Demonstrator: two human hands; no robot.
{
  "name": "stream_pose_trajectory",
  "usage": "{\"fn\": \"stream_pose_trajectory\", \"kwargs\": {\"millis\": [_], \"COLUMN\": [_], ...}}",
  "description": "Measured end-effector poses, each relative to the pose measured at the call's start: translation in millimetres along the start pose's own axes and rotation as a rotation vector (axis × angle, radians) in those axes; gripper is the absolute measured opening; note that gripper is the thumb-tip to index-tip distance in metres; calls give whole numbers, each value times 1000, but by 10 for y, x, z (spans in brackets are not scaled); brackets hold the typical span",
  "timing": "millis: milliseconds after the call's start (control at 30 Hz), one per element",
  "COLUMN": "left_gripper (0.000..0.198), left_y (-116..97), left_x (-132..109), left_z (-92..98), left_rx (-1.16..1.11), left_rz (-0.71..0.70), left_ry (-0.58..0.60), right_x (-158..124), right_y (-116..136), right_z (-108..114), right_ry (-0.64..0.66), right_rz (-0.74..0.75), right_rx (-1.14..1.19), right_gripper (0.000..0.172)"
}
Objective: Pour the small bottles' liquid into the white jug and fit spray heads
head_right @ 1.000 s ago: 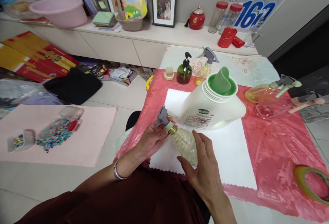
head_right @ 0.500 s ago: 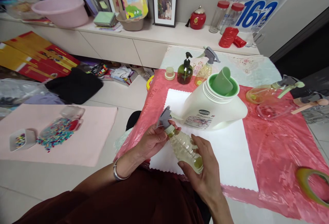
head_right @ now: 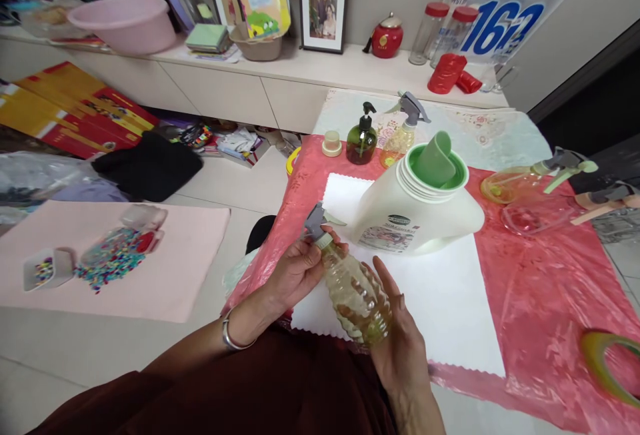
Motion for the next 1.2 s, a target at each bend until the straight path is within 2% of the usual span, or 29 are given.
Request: {"fn": "stream_pose_trajectory", "kwargs": {"millis": [67, 167, 233, 300, 467, 533, 600, 700, 767, 833, 900, 967, 1033, 1133, 1200], "left_gripper": [42, 39, 41, 43, 40, 36, 25, 23, 33, 40, 40, 40, 38, 34, 36], "left_y": [-16, 23, 65, 75, 43, 95, 157, 197, 188, 149, 68, -4, -45, -66, -65], "left_x": [14, 6, -14, -34, -70, -91, -117, -144, -145, -132, -113, -96, -87, -91, -96], "left_z": [45, 48, 15, -26, -127, -125, -103, -67, -36, 4, 40, 49, 33, -12, -42], "left_rx": [-35, -46, -31, -13, -23, -55, -74, -103, -122, -126, -118, -102, -89, -73, -63], "left_rz": [-36, -20, 22, 44, 34, 71, 106, 114, 107, 94, 59, 37, 36, 46, 51], "left_ry": [-45, -44, -13, 24, 133, 154, 155, 129, 84, 23, -21, -23, 11, 74, 104], "right_x": [-16, -38, -37, -5, 91, 100, 78, 9, -29, -97, -180, -232, -242, -202, -112], "right_y": [41, 55, 35, 4, -106, -119, -113, -42, 108, 295, 393, 387, 357, 349, 266], "right_z": [-17, 127, 211, 225, 86, 136, 265, 395, 332, 140, -100, -247, -257, -118, 0], "right_ry": [-25, -227, -332, -351, -197, -240, -366, -513, -469, -307, -124, -23, 16, 27, 55], "right_rz": [129, 240, 221, 146, -67, -60, -8, 136, 329, 548, 665, 671, 626, 551, 400], "right_rx": [-22, -69, -72, -60, -60, -28, 3, -18, -42, -111, -313, -570, -722, -703, -568], "right_gripper": [79, 78, 77, 75, 77, 76, 71, 61, 55, 53, 64, 80, 85, 80, 78]}}
Point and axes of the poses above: each hand's wrist, its own x-axis towards the middle knuckle, its own z-axis out of the back of the hand, y = z × x, the point moved 10 cm from there along x, towards the middle knuckle, and after that the axes turned 1 degree about z, right-handed, at the moved point
